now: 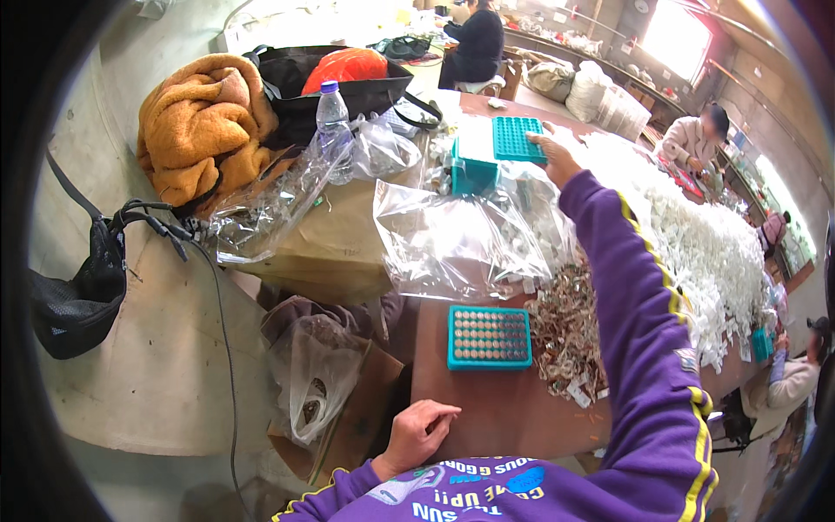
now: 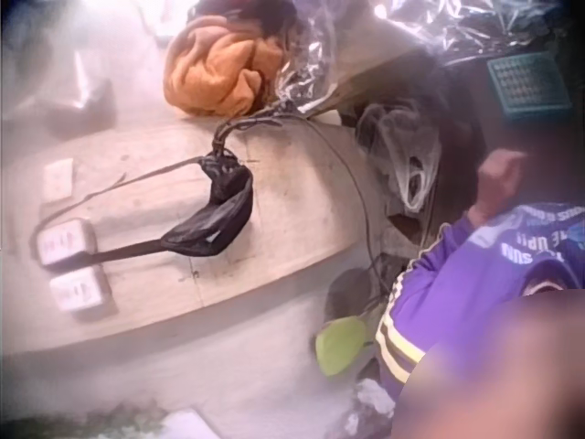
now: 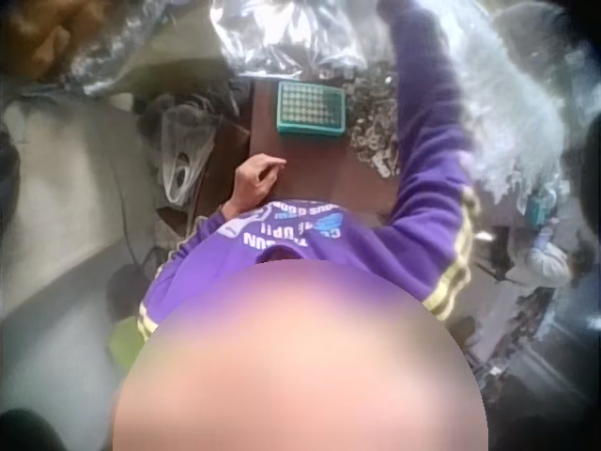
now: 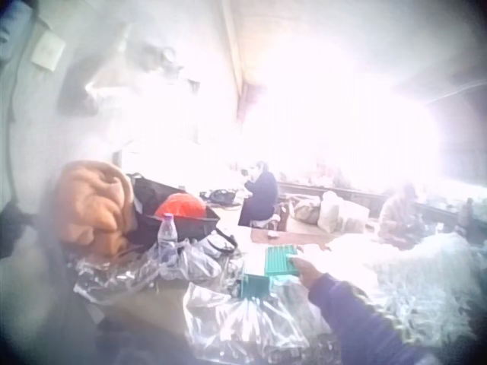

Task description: The person picks small white plastic connectors and clear plastic pieces from a pile on the table, then inserts them into a teal tray with circular indentations. The person repeats this process, handling items one at a time and placing them into the tray.

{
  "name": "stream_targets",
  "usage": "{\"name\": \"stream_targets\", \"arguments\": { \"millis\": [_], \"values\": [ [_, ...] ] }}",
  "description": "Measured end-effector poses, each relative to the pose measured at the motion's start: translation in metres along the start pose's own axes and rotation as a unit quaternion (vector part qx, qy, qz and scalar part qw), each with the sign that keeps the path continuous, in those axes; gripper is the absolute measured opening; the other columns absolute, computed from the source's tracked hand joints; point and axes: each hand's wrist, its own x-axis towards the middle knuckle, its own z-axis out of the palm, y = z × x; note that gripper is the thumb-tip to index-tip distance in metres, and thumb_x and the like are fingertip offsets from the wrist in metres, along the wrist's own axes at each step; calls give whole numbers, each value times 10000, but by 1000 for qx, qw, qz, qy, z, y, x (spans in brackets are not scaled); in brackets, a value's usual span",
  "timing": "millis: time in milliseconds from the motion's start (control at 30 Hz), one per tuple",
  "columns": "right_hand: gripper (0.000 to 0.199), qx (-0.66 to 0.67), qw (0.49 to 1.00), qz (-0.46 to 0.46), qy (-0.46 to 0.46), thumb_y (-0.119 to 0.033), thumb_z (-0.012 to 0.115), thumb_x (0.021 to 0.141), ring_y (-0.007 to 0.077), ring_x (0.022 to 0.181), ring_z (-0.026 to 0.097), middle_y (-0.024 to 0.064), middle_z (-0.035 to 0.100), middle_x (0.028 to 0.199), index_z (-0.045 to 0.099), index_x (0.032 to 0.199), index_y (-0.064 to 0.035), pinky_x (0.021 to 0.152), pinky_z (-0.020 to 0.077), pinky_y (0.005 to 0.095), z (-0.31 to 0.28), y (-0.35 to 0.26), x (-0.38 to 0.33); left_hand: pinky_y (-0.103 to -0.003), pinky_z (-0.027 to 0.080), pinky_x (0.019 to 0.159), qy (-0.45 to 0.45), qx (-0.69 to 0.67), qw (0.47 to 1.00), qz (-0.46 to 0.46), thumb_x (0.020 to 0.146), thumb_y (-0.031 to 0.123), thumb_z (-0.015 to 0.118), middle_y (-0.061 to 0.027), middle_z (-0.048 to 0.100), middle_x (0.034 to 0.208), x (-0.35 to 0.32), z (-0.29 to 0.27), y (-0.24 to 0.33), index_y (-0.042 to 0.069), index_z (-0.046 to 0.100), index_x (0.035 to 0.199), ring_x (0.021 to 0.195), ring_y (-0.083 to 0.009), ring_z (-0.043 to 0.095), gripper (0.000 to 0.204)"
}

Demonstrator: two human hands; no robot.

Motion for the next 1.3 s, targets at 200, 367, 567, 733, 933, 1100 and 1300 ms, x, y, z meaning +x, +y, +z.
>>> {"name": "stream_targets", "arguments": {
  "millis": [200,367,567,733,933,1100,1300],
  "values": [
    [632,-68,997,-20,31,-116,709,847,216,998,651,164,625,1145,399,1396,-73,830,559,345,23,81,90,-346,545,685,-10,46,998,30,800,27,679,-75,683,845,0,-1,-17,88,697,948,771,-260,662,162],
    [594,-555,817,-78,133,-352,720,818,338,1099,625,222,632,1172,543,1292,-42,911,512,411,41,89,101,-328,546,673,-8,50,998,25,795,30,687,-59,685,845,0,1,-21,94,697,955,768,-242,665,172],
    [448,-679,706,-173,105,-361,648,872,356,1154,582,174,588,1278,622,1212,-70,945,479,436,54,76,70,-320,548,654,-1,58,998,30,780,29,698,-52,679,826,1,1,-22,103,698,948,751,-233,665,184],
    [278,-629,714,-290,-103,-238,555,941,320,1140,573,98,619,1254,665,1142,-80,975,456,422,49,105,80,-318,548,650,-1,63,998,26,777,25,699,-49,676,819,3,0,-21,106,698,945,748,-232,665,186],
    [266,-608,718,-318,-118,-151,469,965,328,1145,550,90,626,1219,654,1124,-46,980,448,412,36,129,109,-324,541,647,-2,67,997,28,778,30,699,-52,675,820,5,-1,-18,101,693,934,745,-236,661,171],
    [306,-556,759,-337,-39,-276,528,967,367,1087,588,108,626,1205,636,1189,-95,926,473,461,43,111,100,-340,534,642,-14,65,998,16,732,-21,705,-79,673,797,7,-2,-13,87,702,912,725,-268,657,210],
    [380,-557,735,-347,-171,-358,535,981,265,1034,650,141,677,1150,656,1180,-57,929,479,347,37,-7,26,-226,487,703,24,-215,965,-152,913,-2,570,-39,617,963,44,-33,-5,27,615,1110,818,-94,604,205]
  ]
}}
